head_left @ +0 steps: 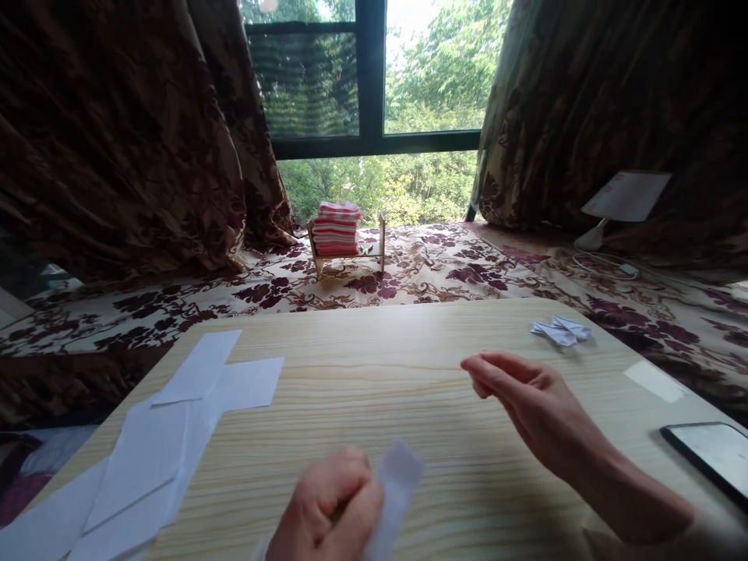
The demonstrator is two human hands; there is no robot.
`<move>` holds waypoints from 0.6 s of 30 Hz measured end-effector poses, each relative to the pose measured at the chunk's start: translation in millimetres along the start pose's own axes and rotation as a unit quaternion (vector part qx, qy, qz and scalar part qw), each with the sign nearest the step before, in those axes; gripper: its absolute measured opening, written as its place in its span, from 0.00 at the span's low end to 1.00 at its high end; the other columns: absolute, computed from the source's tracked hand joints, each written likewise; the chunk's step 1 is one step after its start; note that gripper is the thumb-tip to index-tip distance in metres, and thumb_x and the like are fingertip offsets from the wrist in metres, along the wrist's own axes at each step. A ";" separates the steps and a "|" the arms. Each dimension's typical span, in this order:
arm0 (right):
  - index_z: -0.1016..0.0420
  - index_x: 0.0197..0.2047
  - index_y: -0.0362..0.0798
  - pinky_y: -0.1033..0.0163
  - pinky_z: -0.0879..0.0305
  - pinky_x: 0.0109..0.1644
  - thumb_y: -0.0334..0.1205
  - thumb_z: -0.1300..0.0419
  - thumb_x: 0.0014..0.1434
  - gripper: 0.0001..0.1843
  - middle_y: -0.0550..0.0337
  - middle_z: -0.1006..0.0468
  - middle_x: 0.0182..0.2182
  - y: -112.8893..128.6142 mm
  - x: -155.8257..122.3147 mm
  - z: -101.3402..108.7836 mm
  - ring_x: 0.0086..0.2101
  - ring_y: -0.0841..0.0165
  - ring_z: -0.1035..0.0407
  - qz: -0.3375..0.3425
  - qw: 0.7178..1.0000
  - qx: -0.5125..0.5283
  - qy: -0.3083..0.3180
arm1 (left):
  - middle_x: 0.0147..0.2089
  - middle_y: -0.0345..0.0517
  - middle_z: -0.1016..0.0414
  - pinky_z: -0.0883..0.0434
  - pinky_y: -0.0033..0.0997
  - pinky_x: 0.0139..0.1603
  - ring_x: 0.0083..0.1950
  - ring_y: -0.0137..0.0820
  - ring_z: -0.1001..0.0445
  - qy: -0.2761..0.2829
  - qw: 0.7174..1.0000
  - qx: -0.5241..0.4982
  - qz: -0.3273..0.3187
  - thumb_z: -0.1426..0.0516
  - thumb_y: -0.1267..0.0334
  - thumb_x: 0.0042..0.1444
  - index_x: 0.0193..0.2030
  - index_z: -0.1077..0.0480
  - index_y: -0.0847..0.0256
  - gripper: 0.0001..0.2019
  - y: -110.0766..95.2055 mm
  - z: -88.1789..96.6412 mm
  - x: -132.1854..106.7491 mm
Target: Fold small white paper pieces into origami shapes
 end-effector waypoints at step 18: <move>0.43 0.22 0.48 0.66 0.45 0.31 0.42 0.51 0.62 0.17 0.63 0.38 0.24 13.6 -34.5 -28.0 0.27 0.71 0.42 0.093 0.904 -0.136 0.394 | 0.21 0.38 0.45 0.45 0.27 0.27 0.25 0.26 0.42 0.044 0.999 0.013 0.009 0.49 0.60 0.55 0.17 0.44 0.60 0.17 -5.3 6.7 6.3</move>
Point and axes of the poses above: each hand's wrist, its own x-axis towards the middle knuckle, its own z-axis out of the back of the hand, y = z × x, the point moved 2 cm from there along x, towards the middle knuckle
